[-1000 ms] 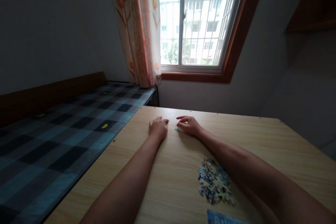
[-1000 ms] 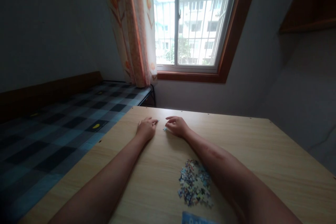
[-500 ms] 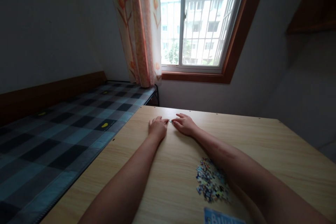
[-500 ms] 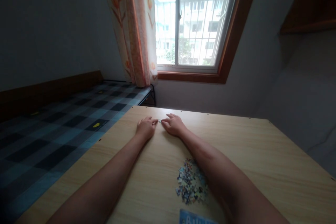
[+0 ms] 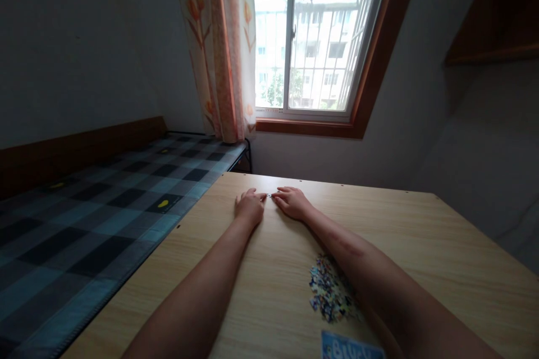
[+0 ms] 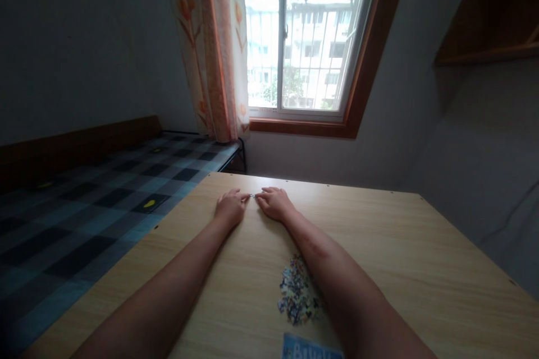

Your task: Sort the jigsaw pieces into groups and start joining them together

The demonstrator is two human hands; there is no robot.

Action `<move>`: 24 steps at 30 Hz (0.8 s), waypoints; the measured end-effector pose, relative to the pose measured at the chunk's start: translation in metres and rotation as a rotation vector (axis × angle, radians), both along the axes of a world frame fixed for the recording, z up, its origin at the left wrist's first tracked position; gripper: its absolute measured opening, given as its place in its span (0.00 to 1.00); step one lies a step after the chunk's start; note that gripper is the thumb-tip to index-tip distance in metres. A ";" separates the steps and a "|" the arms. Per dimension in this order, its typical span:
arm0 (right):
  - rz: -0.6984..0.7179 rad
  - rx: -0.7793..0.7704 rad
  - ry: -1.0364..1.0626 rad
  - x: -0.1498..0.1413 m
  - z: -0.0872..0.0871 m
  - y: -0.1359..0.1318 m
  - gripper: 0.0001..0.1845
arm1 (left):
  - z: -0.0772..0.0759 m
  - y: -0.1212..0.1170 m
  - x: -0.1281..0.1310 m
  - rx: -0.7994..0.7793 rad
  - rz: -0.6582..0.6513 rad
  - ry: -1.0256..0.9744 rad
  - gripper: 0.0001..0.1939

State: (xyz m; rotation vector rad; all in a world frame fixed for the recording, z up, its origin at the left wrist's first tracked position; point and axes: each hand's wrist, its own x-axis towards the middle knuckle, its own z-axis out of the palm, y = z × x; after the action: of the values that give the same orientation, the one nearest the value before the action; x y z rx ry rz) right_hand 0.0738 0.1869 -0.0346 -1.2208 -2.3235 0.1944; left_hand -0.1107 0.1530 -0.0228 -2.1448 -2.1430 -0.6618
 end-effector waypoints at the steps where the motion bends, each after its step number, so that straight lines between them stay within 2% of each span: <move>1: -0.002 -0.003 -0.004 0.000 0.000 0.000 0.20 | 0.000 0.000 0.000 0.005 0.001 0.003 0.16; 8: -0.014 -0.013 -0.022 0.000 0.001 -0.001 0.22 | 0.002 0.000 0.001 0.006 0.008 0.011 0.16; 14: -0.005 -0.038 -0.026 0.000 0.001 0.000 0.21 | 0.004 -0.003 0.001 0.015 0.007 0.006 0.16; 24: 0.009 -0.059 0.062 0.001 -0.006 0.004 0.19 | 0.001 0.000 0.001 0.021 0.012 0.018 0.16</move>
State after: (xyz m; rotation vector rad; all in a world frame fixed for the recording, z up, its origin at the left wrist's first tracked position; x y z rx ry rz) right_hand 0.0749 0.1913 -0.0401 -1.2149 -2.2848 0.3024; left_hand -0.1098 0.1528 -0.0218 -2.1178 -2.1284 -0.6590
